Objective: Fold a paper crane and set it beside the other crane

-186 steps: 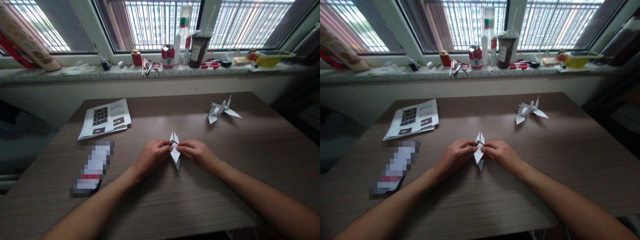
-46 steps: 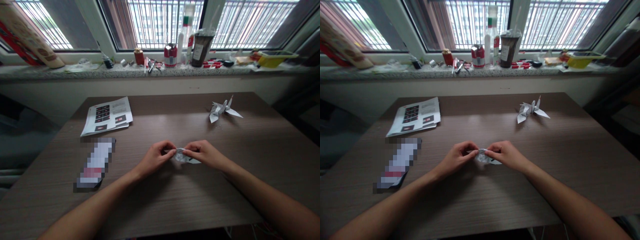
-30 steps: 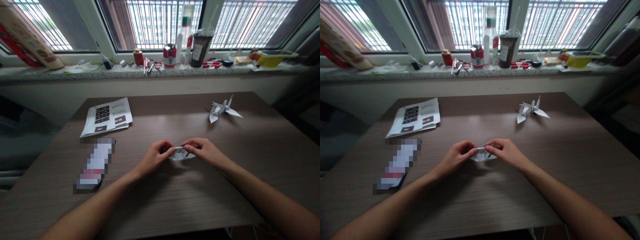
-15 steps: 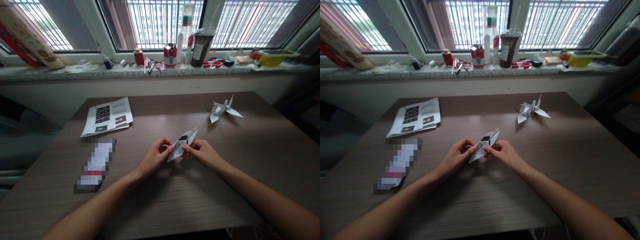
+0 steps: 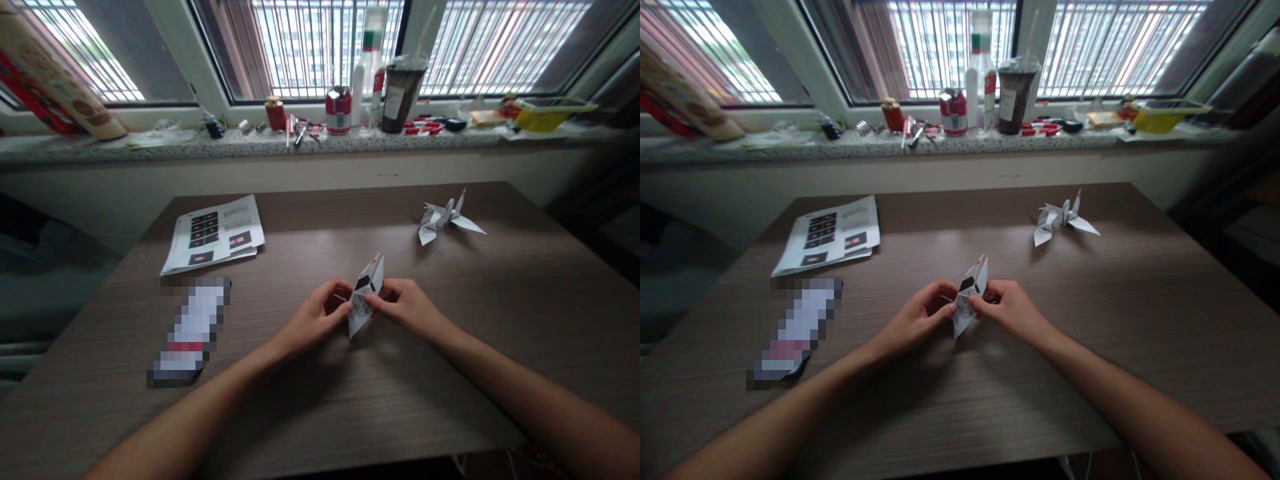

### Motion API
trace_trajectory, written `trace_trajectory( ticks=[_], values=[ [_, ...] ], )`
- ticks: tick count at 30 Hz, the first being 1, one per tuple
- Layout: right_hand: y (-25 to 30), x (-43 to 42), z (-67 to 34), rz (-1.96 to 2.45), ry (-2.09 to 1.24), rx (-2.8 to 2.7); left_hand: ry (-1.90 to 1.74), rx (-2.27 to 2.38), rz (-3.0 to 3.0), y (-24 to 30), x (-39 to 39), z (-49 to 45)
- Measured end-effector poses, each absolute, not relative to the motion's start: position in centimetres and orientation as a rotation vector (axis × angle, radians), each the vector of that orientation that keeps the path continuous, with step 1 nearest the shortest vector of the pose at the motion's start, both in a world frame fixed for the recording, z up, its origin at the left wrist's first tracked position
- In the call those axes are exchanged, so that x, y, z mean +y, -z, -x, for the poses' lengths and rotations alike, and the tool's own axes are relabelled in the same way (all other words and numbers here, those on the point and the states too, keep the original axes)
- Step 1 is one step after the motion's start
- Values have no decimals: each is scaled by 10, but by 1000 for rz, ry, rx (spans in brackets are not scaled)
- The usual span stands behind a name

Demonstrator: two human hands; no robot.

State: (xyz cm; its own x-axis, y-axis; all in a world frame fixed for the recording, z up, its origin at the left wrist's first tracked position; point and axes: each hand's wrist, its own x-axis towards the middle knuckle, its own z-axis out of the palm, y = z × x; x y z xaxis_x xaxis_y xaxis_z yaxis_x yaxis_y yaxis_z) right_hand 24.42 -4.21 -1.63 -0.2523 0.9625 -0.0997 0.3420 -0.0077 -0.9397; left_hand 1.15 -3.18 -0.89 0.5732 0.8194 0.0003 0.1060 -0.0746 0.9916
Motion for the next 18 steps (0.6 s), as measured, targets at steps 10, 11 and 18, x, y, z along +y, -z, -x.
trace_trajectory(
  ticks=[10,11,18],
  values=[
    [13,-43,-242,1219,-1483,-1647,-766,914,-1546,6,-32,-12],
    [13,-43,-243,1209,-1505,-1646,-773,916,-1535,7,-31,-12],
    [12,-41,-248,1144,-1495,-1706,-755,906,-1519,6,-30,-13]
  ],
)
